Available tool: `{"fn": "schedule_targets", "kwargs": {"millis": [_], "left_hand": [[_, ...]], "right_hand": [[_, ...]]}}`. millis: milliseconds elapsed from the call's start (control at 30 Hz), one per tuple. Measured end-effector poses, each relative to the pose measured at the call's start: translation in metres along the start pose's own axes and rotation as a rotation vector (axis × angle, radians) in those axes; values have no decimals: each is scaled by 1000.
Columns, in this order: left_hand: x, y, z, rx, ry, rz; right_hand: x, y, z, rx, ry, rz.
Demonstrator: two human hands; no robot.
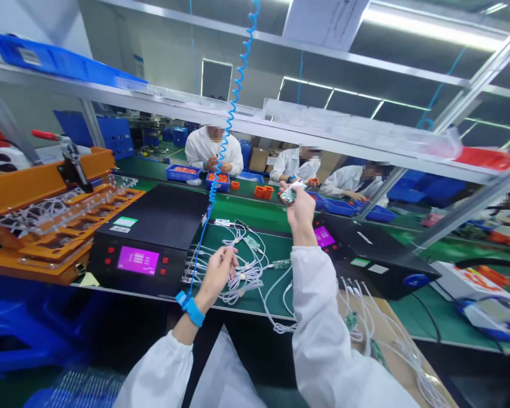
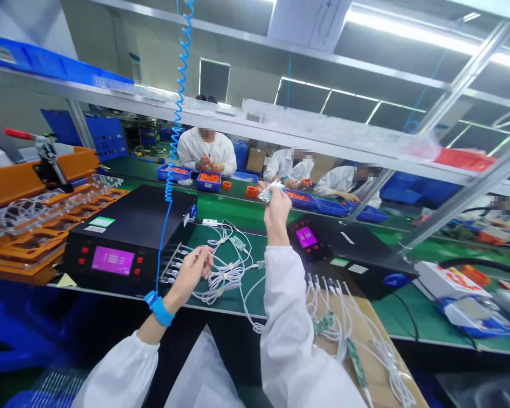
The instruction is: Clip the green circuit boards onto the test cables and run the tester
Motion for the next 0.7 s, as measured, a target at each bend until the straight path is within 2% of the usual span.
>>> {"fn": "schedule_targets", "kwargs": {"millis": [67,133,233,300,500,700], "left_hand": [[9,3,8,-14,14,89],[15,8,2,-1,94,152],[18,15,-15,27,217,182],[19,19,-23,54,238,185],[19,24,-22,221,172,130],[19,27,-18,348,131,99]], "right_hand": [[9,-10,20,-324,-54,-167],[10,-8,46,-633,-104,-313],[2,14,83,-882,-148,-414],[-7,30,107,-1031,-145,-474],[-26,60,166,-1351,-65,-657],[-30,69,196,-1472,-2,-797]]}}
Point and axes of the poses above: each hand's wrist, its own x-axis towards the middle knuckle, its own y-axis out of the back of the hand, z = x × y, the point moved 8 cm from there along x, towards the middle knuckle, and after that the axes turned 8 degrees about z, right-handed, at the moved point
